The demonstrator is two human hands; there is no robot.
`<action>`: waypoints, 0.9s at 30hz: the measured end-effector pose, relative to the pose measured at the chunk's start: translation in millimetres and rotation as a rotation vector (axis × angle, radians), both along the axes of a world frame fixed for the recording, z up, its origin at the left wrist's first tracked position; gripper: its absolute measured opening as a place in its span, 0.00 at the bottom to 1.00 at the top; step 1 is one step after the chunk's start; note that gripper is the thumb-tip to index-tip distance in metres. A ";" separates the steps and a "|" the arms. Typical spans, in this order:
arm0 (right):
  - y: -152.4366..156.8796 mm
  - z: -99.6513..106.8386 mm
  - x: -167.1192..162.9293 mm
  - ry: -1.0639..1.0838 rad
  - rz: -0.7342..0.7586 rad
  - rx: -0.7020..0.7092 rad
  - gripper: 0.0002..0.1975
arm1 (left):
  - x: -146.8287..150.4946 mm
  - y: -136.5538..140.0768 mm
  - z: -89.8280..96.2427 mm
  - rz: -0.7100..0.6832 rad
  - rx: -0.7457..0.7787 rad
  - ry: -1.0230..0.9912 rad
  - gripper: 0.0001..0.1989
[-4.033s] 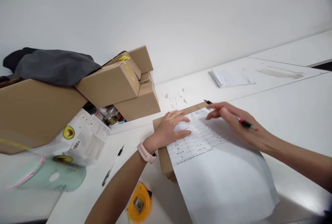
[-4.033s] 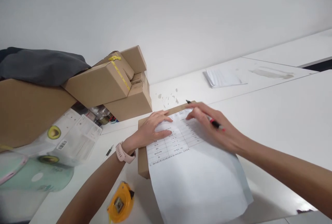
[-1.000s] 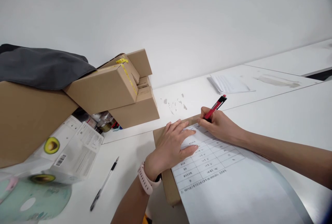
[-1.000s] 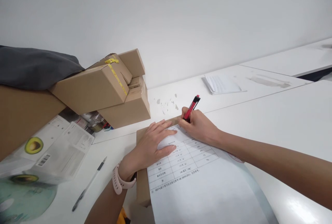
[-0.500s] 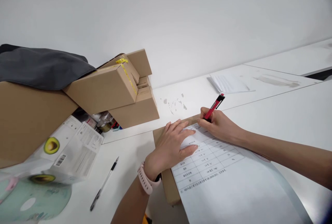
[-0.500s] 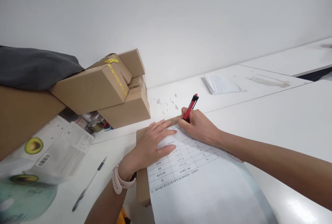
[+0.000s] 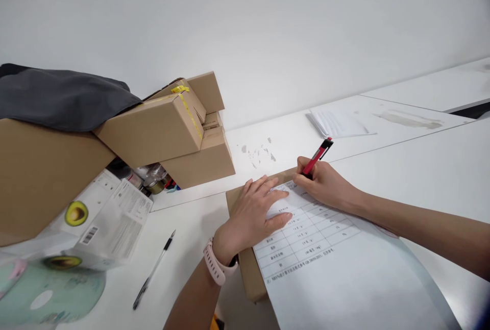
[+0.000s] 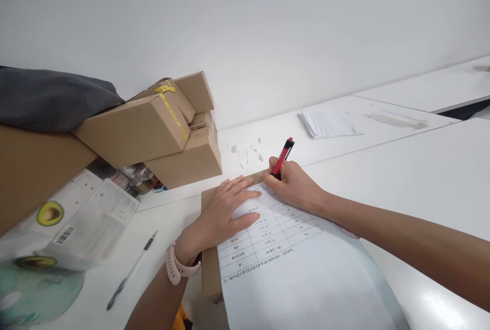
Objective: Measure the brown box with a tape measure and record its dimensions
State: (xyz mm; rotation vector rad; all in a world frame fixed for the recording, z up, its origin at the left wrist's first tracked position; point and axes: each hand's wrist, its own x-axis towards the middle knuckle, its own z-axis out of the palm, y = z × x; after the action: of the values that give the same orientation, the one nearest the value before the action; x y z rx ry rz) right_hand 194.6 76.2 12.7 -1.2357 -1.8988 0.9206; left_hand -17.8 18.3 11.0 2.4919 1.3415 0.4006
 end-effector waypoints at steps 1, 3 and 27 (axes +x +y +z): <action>-0.1 0.4 -0.2 0.000 -0.008 0.007 0.12 | 0.0 0.0 0.0 0.000 0.000 -0.001 0.23; -0.4 1.2 -0.5 0.008 -0.023 0.007 0.12 | -0.1 0.1 -0.2 0.000 0.003 0.000 0.23; -0.9 0.7 0.1 -0.039 -0.015 0.023 0.12 | 0.3 -0.1 -0.3 0.002 0.009 0.001 0.23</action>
State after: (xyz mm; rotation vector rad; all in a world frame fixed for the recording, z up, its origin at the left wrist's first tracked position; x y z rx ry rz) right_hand 194.7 75.2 13.5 -1.2613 -1.9231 0.8707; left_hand -17.5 18.2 10.8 2.4989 1.3454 0.4062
